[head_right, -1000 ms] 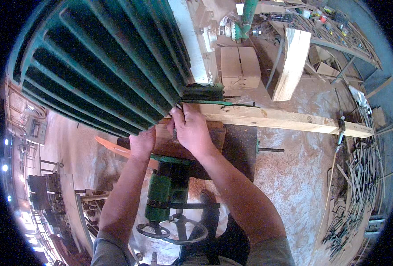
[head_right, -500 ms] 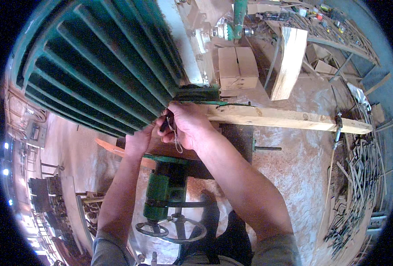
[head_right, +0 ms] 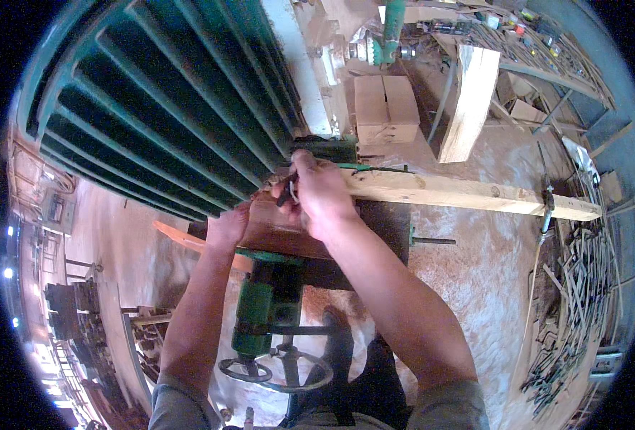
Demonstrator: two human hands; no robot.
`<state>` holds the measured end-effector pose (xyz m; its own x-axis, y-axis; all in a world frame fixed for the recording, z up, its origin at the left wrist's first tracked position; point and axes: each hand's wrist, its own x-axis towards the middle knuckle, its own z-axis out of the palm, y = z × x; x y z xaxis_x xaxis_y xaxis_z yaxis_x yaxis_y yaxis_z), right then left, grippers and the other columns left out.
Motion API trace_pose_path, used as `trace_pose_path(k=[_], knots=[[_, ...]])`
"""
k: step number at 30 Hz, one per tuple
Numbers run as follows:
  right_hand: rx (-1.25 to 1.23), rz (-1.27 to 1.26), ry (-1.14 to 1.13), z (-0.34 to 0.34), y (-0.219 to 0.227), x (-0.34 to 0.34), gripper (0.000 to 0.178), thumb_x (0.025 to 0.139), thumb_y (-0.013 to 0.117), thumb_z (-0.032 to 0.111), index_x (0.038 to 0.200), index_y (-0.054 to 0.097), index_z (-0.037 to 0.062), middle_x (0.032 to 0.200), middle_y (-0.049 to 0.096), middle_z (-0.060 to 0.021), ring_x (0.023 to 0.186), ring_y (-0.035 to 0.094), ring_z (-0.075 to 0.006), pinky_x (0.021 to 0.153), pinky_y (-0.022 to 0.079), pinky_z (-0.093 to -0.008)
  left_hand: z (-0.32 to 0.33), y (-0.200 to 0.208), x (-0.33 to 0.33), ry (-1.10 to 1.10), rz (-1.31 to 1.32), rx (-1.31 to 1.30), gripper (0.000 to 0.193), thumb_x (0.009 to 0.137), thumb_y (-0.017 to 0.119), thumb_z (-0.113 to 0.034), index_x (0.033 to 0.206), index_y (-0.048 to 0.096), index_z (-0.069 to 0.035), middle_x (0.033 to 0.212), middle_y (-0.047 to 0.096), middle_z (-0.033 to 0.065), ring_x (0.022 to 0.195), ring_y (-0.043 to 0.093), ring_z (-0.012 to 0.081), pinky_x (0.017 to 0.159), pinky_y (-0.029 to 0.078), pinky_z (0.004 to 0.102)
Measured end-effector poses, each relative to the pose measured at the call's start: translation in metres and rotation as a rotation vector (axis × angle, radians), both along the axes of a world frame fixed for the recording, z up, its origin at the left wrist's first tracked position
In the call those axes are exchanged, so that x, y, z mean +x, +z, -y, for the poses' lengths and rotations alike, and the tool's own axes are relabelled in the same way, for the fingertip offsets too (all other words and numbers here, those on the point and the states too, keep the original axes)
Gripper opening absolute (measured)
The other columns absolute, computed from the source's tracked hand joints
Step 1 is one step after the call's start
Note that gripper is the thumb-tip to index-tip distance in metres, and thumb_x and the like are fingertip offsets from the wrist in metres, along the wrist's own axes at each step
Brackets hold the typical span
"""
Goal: The person operates a green industrial spindle moulder to shape a long wooden plank. They guide the wood through the machine, then use a metal file to manually refine the edges of the wood while it is still positioned on the machine's table.
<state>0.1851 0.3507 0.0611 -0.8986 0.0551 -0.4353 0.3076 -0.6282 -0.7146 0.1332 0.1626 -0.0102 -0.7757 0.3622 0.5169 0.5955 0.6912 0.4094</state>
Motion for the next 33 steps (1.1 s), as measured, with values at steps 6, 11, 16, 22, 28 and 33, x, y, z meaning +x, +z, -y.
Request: trace_pose_path(k=[6, 11, 16, 22, 28, 33], knots=[[0.898, -0.479, 0.095, -0.005, -0.034, 0.004, 0.021, 0.087, 0.047, 0.021, 0.092, 0.052, 0.0011, 0.074, 0.059, -0.0169, 0.069, 0.058, -0.0294, 0.064, 0.044, -0.0381, -0.001, 0.005, -0.001, 0.008, -0.017, -0.043, 0.025, 0.081, 0.057, -0.022, 0.101, 0.061, -0.008, 0.100, 0.061, 0.0133, 0.095, 0.055, 0.0319, 0.081, 0.043, 0.0403], [1.088, -0.667, 0.050, -0.005, -0.037, -0.001, 0.022, 0.086, 0.050, 0.022, 0.094, 0.052, 0.0019, 0.082, 0.058, -0.0209, 0.079, 0.055, -0.0383, 0.070, 0.043, -0.0432, 0.008, -0.008, -0.004, 0.072, -0.146, -0.271, 0.025, 0.081, 0.058, -0.023, 0.100, 0.060, -0.007, 0.098, 0.062, 0.0122, 0.093, 0.056, 0.0307, 0.080, 0.043, 0.0400], [1.203, -0.687, 0.077, -0.005, -0.029, -0.001, 0.020, 0.085, 0.051, 0.022, 0.088, 0.051, 0.0014, 0.082, 0.058, -0.0206, 0.078, 0.056, -0.0376, 0.069, 0.044, -0.0437, 0.005, -0.002, -0.004, 0.004, -0.009, -0.095, 0.025, 0.081, 0.058, -0.023, 0.099, 0.060, -0.006, 0.100, 0.061, 0.0125, 0.093, 0.055, 0.0312, 0.081, 0.043, 0.0401], [1.002, -0.567, 0.110, 0.000, -0.028, -0.003, 0.019, 0.087, 0.049, 0.021, 0.082, 0.051, 0.0035, 0.073, 0.059, -0.0158, 0.063, 0.058, -0.0303, 0.057, 0.045, -0.0398, 0.005, 0.006, 0.001, 0.016, -0.024, -0.185, 0.025, 0.079, 0.060, -0.023, 0.099, 0.060, -0.006, 0.100, 0.061, 0.0123, 0.093, 0.055, 0.0305, 0.081, 0.043, 0.0407], [-0.060, -0.026, 0.217, 0.010, -0.007, -0.006, 0.027, 0.091, 0.042, 0.031, 0.075, 0.050, 0.0102, 0.062, 0.054, -0.0040, 0.049, 0.051, -0.0175, 0.042, 0.038, -0.0322, 0.005, -0.005, -0.009, 0.031, -0.043, -0.126, 0.022, 0.077, 0.061, -0.019, 0.095, 0.061, -0.007, 0.097, 0.061, 0.0122, 0.091, 0.056, 0.0283, 0.078, 0.043, 0.0397], [-0.166, 0.030, 0.217, 0.009, 0.000, -0.007, 0.031, 0.091, 0.041, 0.034, 0.072, 0.047, 0.0103, 0.060, 0.053, -0.0042, 0.043, 0.045, -0.0143, 0.038, 0.033, -0.0261, 0.004, -0.010, -0.013, -0.022, -0.036, -0.003, 0.021, 0.075, 0.063, -0.017, 0.093, 0.061, -0.007, 0.098, 0.062, 0.0095, 0.089, 0.056, 0.0271, 0.076, 0.043, 0.0398]])
